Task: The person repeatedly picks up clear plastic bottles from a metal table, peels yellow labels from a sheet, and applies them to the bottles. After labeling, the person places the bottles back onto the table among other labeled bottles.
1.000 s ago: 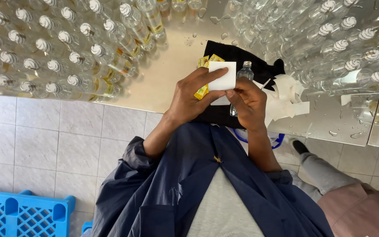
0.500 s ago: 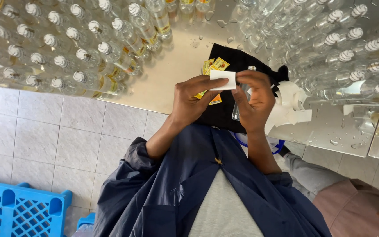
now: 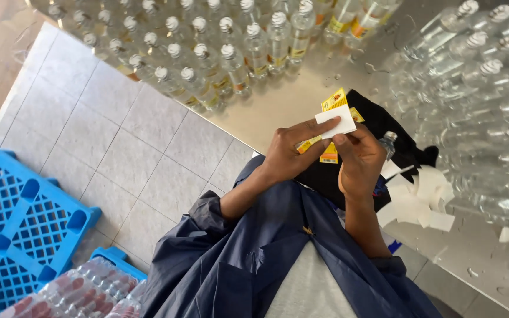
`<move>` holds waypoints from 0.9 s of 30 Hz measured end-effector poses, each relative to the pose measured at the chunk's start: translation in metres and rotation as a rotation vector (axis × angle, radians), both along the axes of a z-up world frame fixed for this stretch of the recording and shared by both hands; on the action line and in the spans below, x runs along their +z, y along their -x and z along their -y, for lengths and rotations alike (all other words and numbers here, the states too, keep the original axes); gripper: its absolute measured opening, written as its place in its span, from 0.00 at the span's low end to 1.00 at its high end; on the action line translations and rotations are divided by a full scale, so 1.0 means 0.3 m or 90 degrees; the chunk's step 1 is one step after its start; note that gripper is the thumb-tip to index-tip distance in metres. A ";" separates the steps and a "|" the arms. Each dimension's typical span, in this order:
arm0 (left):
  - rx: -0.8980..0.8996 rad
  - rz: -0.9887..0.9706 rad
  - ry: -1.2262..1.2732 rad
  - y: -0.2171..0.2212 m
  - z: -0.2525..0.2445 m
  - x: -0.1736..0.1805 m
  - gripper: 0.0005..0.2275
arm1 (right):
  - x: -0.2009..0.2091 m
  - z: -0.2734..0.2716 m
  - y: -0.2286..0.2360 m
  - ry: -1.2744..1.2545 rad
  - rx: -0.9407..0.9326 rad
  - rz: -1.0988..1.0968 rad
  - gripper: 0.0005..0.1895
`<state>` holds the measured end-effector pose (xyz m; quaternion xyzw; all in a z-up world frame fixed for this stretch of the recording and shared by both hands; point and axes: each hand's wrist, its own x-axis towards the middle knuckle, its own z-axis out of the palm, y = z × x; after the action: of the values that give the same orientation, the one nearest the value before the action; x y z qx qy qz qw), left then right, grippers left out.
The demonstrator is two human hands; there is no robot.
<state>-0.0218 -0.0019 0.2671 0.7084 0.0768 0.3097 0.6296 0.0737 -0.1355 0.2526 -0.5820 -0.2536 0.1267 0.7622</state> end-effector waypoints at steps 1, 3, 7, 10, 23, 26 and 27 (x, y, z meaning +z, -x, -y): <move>0.009 0.001 -0.002 0.013 -0.010 0.001 0.15 | 0.004 -0.006 0.001 -0.002 0.009 0.001 0.11; -0.054 -0.014 0.075 0.039 -0.028 0.001 0.17 | 0.011 -0.017 0.004 -0.010 0.029 -0.001 0.09; -0.011 -0.021 0.071 0.043 -0.026 -0.010 0.14 | -0.084 -0.015 -0.017 -0.059 0.090 0.010 0.10; 0.080 0.062 0.084 0.028 -0.028 -0.071 0.11 | -0.100 -0.033 -0.046 -0.060 0.154 0.020 0.07; -0.126 -0.076 0.208 0.060 -0.010 -0.032 0.16 | -0.132 0.027 -0.106 0.077 0.089 0.049 0.07; -0.137 -0.068 0.207 0.044 0.002 -0.041 0.16 | -0.094 0.046 -0.096 0.101 0.083 0.046 0.05; -0.134 -0.067 0.190 0.039 0.008 -0.047 0.16 | -0.074 0.053 -0.087 0.123 0.074 0.038 0.04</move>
<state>-0.0334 -0.0044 0.2531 0.6265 0.0799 0.1898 0.7517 0.0998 -0.1514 0.2305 -0.6407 -0.2961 0.1768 0.6860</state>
